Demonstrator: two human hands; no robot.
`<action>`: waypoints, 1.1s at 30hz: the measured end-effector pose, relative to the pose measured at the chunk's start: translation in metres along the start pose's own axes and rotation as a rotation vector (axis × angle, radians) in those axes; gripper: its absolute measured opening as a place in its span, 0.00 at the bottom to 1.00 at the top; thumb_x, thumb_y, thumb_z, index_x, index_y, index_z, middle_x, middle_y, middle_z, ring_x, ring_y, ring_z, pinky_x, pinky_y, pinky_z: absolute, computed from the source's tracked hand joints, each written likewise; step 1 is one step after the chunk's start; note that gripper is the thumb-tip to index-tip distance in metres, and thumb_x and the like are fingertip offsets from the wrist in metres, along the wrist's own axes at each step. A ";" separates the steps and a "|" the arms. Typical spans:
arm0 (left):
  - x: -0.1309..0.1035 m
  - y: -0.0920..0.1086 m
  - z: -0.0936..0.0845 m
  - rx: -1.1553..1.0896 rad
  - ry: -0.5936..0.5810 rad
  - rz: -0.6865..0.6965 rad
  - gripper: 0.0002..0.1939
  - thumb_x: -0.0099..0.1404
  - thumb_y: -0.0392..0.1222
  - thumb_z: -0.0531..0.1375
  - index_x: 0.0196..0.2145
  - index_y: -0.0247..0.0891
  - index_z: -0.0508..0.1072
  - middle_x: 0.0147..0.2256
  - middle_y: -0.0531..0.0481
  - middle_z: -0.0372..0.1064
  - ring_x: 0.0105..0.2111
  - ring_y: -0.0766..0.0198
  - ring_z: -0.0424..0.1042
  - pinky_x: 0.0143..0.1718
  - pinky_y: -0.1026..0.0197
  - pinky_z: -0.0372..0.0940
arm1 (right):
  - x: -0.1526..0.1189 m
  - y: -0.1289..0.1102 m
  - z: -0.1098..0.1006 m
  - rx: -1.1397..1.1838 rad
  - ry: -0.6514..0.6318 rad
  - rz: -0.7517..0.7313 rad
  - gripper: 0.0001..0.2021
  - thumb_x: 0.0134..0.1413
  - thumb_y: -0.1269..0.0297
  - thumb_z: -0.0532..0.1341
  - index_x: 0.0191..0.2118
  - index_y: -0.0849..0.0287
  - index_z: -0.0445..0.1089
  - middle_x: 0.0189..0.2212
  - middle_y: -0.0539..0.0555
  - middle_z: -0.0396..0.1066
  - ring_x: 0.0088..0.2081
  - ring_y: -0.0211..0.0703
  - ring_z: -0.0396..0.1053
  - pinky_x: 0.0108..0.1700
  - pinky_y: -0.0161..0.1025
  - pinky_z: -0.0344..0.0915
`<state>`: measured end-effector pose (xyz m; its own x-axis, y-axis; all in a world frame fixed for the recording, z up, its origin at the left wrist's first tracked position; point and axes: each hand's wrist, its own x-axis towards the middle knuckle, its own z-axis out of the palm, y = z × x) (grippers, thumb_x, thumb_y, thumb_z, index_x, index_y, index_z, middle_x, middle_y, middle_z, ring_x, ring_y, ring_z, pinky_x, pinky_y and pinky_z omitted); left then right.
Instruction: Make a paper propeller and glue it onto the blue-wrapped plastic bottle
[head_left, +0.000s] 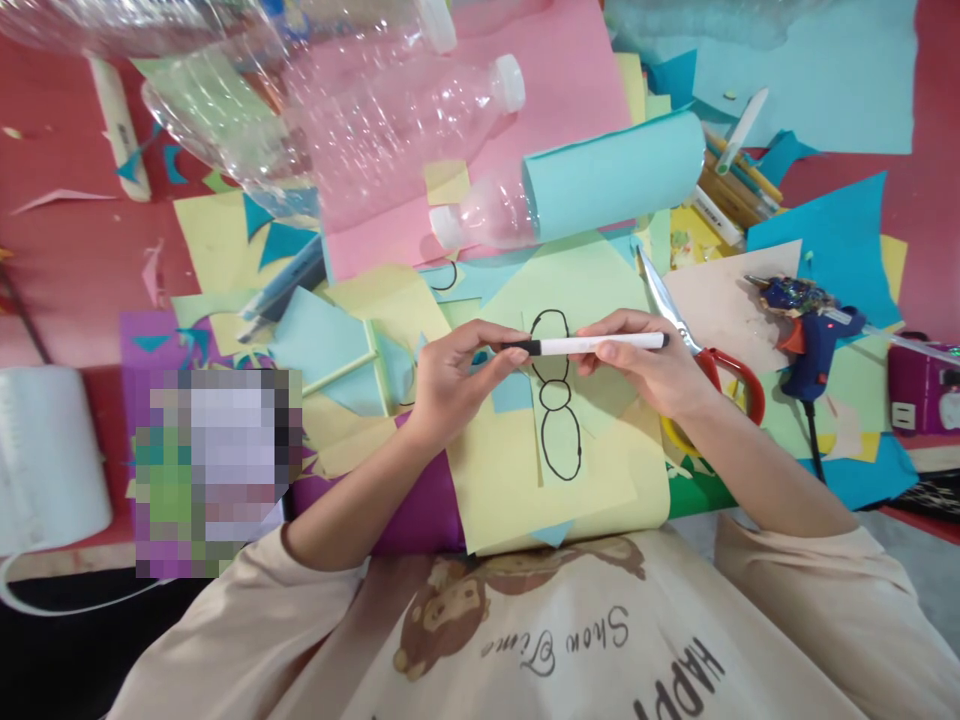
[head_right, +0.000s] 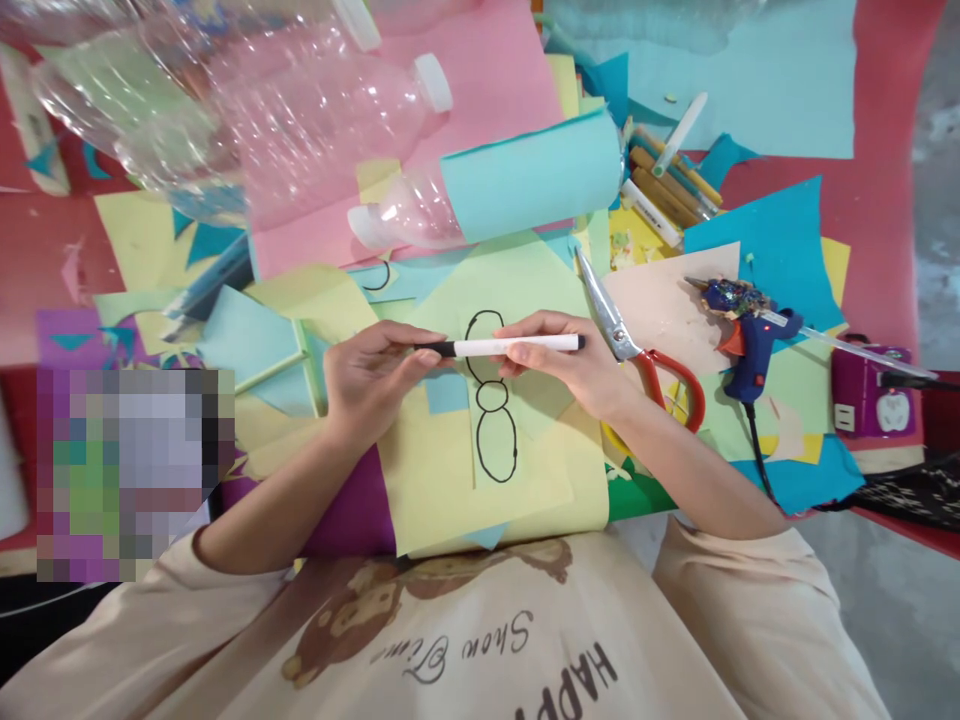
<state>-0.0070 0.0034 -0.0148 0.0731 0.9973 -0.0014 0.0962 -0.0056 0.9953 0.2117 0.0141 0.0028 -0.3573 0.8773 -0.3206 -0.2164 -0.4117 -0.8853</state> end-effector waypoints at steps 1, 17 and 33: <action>0.000 0.000 0.000 -0.006 -0.001 0.001 0.12 0.58 0.49 0.66 0.34 0.37 0.78 0.29 0.50 0.77 0.29 0.67 0.76 0.32 0.65 0.71 | 0.000 0.000 0.000 -0.007 0.000 -0.001 0.07 0.50 0.63 0.69 0.37 0.57 0.78 0.29 0.49 0.78 0.30 0.34 0.76 0.37 0.32 0.73; -0.001 0.002 0.002 0.076 -0.027 0.097 0.11 0.62 0.50 0.63 0.35 0.39 0.77 0.32 0.49 0.77 0.31 0.67 0.73 0.31 0.63 0.67 | 0.002 0.001 0.001 0.009 -0.075 -0.033 0.07 0.49 0.63 0.69 0.35 0.56 0.75 0.31 0.48 0.77 0.33 0.35 0.76 0.39 0.34 0.72; 0.037 -0.022 -0.072 0.244 0.535 0.189 0.24 0.68 0.63 0.49 0.54 0.48 0.57 0.51 0.58 0.65 0.55 0.62 0.64 0.49 0.52 0.63 | 0.005 0.011 0.000 -1.192 0.011 -0.473 0.25 0.58 0.58 0.61 0.59 0.53 0.58 0.56 0.58 0.67 0.59 0.55 0.61 0.59 0.57 0.60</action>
<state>-0.0783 0.0461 -0.0299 -0.3910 0.8754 0.2841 0.3593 -0.1390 0.9228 0.2073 0.0138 -0.0086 -0.4604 0.8810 0.1086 0.6257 0.4088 -0.6644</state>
